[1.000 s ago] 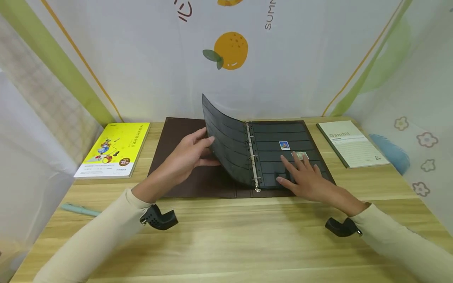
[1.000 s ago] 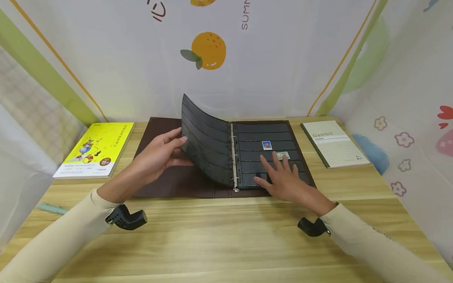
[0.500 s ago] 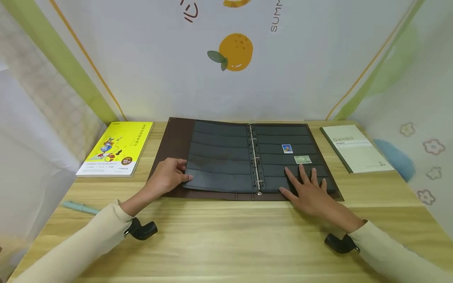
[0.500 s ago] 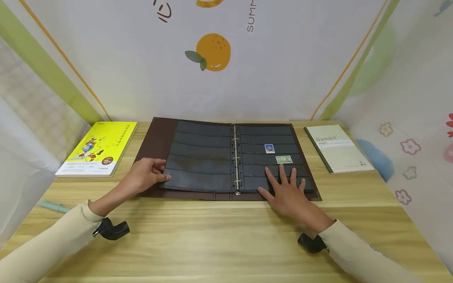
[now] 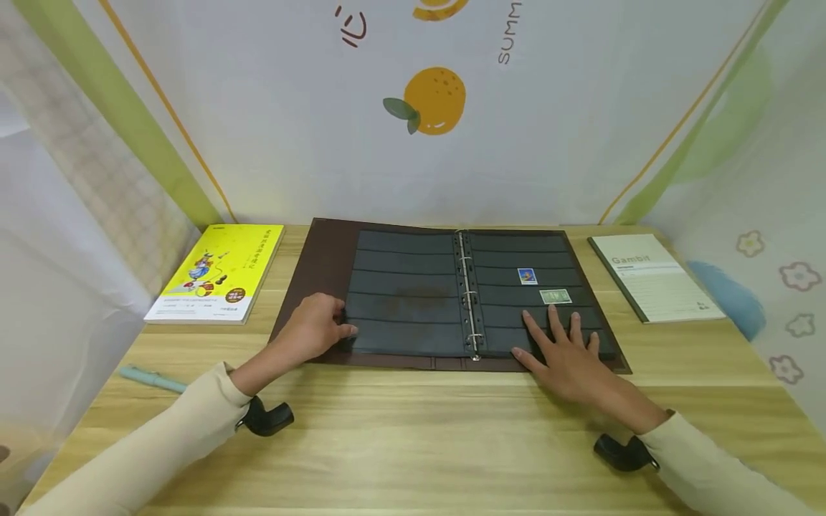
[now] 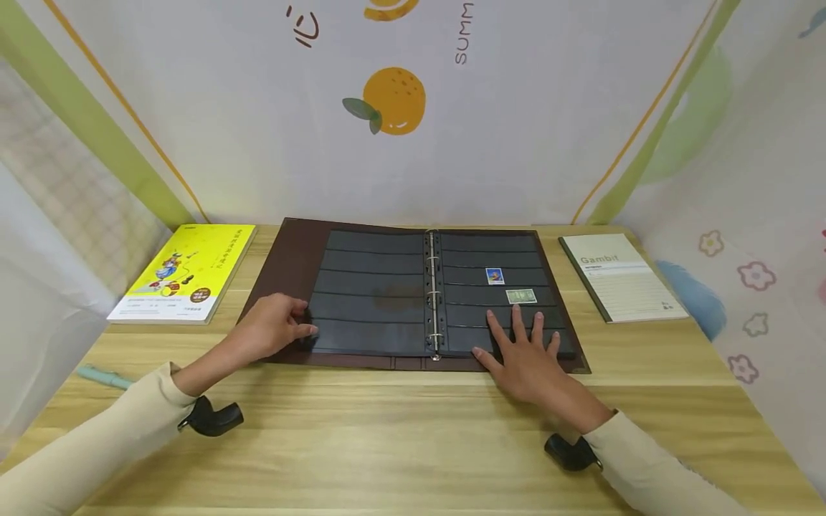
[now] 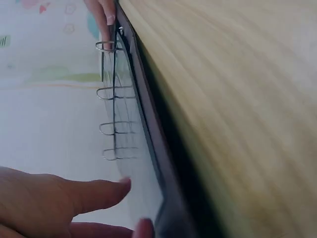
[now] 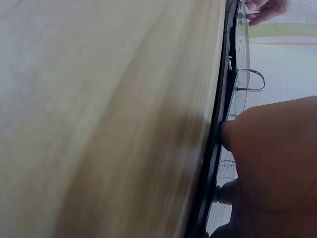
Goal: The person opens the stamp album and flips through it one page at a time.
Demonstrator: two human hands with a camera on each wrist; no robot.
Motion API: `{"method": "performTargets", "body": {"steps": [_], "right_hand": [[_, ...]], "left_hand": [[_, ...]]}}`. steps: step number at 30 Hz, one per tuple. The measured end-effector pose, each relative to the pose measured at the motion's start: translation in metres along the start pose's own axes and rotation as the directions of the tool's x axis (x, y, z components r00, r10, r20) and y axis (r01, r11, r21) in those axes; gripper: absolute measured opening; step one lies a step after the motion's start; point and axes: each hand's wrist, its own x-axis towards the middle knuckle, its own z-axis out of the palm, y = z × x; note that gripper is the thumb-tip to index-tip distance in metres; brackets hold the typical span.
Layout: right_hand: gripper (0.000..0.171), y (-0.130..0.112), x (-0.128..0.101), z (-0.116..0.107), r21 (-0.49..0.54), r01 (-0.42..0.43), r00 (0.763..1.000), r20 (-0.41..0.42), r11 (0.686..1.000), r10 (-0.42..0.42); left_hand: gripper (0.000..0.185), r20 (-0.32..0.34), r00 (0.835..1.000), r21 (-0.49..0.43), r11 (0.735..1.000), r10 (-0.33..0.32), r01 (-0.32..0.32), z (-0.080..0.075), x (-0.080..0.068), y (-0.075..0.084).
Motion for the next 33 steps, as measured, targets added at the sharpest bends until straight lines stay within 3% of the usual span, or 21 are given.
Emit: {"method": "performTargets", "body": {"steps": [3,5,7,9,11,13,15,21,25,28,33], "right_hand": [[0.08,0.001,-0.001,-0.002,-0.007,-0.002,1.0,0.007,1.0,0.003],[0.08,0.001,-0.001,-0.002,-0.006,-0.005,1.0,0.018,1.0,0.005],[0.081,0.002,-0.001,-0.004,-0.002,-0.005,1.0,0.03,1.0,0.005],[0.082,0.004,-0.001,-0.006,0.0,-0.004,0.999,0.04,1.0,0.004],[0.083,0.005,0.0,-0.007,-0.001,-0.001,0.999,0.049,1.0,0.001],[0.083,0.006,0.001,-0.008,-0.003,-0.001,0.999,0.054,1.0,0.001],[0.083,0.006,0.001,-0.008,-0.008,0.0,0.999,0.054,1.0,0.001],[0.08,0.004,0.0,-0.01,-0.015,0.025,0.998,0.056,1.0,-0.024],[0.078,0.006,0.009,-0.03,-0.029,0.069,0.997,0.048,0.997,-0.068],[0.081,0.017,0.035,-0.058,-0.05,0.083,0.996,0.045,0.995,-0.081],[0.084,0.053,0.102,-0.099,-0.011,0.102,0.99,0.103,0.995,-0.1]], "left_hand": [[0.058,-0.029,0.99,0.106,0.986,0.136,-0.132,0.006,0.001,0.008],[0.071,0.02,0.969,0.164,0.956,0.244,-0.244,0.01,0.004,0.012],[0.078,0.128,0.932,0.194,0.913,0.34,-0.359,0.012,0.009,0.017],[0.08,0.265,0.884,0.189,0.878,0.385,-0.439,0.012,0.017,0.021],[0.078,0.376,0.837,0.187,0.852,0.398,-0.489,0.011,0.026,0.025],[0.077,0.445,0.807,0.184,0.843,0.388,-0.506,0.01,0.035,0.029],[0.079,0.478,0.799,0.184,0.848,0.364,-0.496,0.01,0.042,0.032],[0.083,0.53,0.799,0.191,0.879,0.282,-0.437,0.014,0.047,0.032],[0.082,0.548,0.792,0.189,0.882,0.27,-0.432,0.016,0.047,0.031],[0.082,0.551,0.79,0.185,0.884,0.268,-0.429,0.018,0.049,0.031],[0.083,0.554,0.788,0.179,0.886,0.268,-0.427,0.022,0.052,0.03]]}}
